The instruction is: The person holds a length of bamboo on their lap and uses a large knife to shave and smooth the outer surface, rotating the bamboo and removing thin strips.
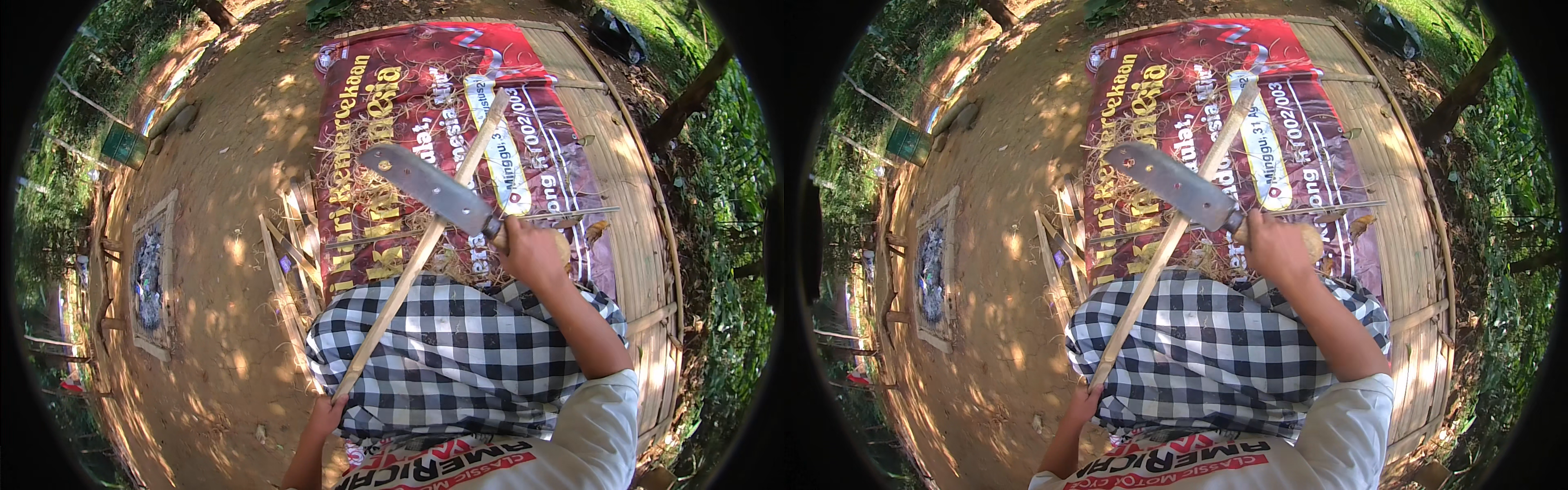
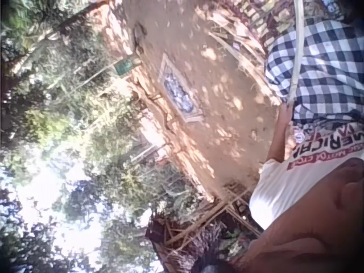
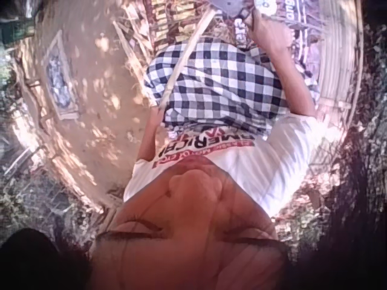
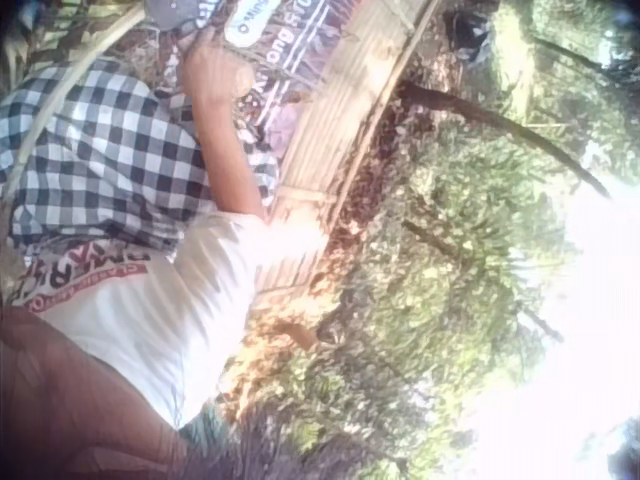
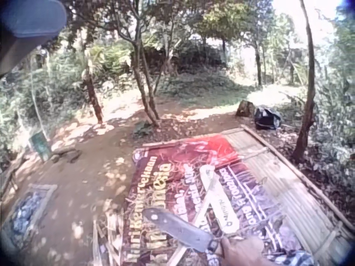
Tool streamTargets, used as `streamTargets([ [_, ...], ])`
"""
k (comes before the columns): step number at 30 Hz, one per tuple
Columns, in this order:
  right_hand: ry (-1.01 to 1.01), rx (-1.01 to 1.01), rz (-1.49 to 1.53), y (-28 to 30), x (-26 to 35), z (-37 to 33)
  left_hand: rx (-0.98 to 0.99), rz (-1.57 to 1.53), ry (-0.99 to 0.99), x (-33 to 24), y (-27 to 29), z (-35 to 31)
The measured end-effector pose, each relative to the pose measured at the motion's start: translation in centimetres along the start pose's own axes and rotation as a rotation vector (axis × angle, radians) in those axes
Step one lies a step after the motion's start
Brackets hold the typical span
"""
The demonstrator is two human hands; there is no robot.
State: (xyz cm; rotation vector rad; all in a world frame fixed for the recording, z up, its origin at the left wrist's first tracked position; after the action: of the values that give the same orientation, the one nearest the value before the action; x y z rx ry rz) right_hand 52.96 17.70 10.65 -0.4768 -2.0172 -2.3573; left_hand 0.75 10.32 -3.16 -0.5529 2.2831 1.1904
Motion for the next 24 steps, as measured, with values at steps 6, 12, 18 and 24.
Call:
streamTargets([
  [6,0.507,0.172,0.258,-3.1,12.9,-4.1,-0.015,-0.058,0.041,-1.1,0.1,-0.9],
  [12,0.177,0.065,0.767,2.2,8.8,-0.7,-0.062,0.026,0.023,0.4,0.0,-0.6],
  [18,-0.33,0.035,1.6,-0.2,1.6,0.6,-0.06,0.004,0.009,3.2,-0.5,-0.2],
  [24,-0.406,0.321,1.604,-3.8,1.6,-2.3,-0.024,-0.039,0.033,1.3,0.3,-1.1],
])
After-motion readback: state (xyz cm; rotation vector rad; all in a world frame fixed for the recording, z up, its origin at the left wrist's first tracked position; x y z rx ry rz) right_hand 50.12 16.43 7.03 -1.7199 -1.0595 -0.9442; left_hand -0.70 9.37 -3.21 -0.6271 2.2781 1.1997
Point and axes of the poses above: each hand's wrist, its own z-axis towards the middle knuckle, its own y-axis out of the back of the hand, x = y × z, the point moved 10 cm from there along z, towards the middle knuckle, and after that the axes turned 1 degree about x, right-handed, at the moved point
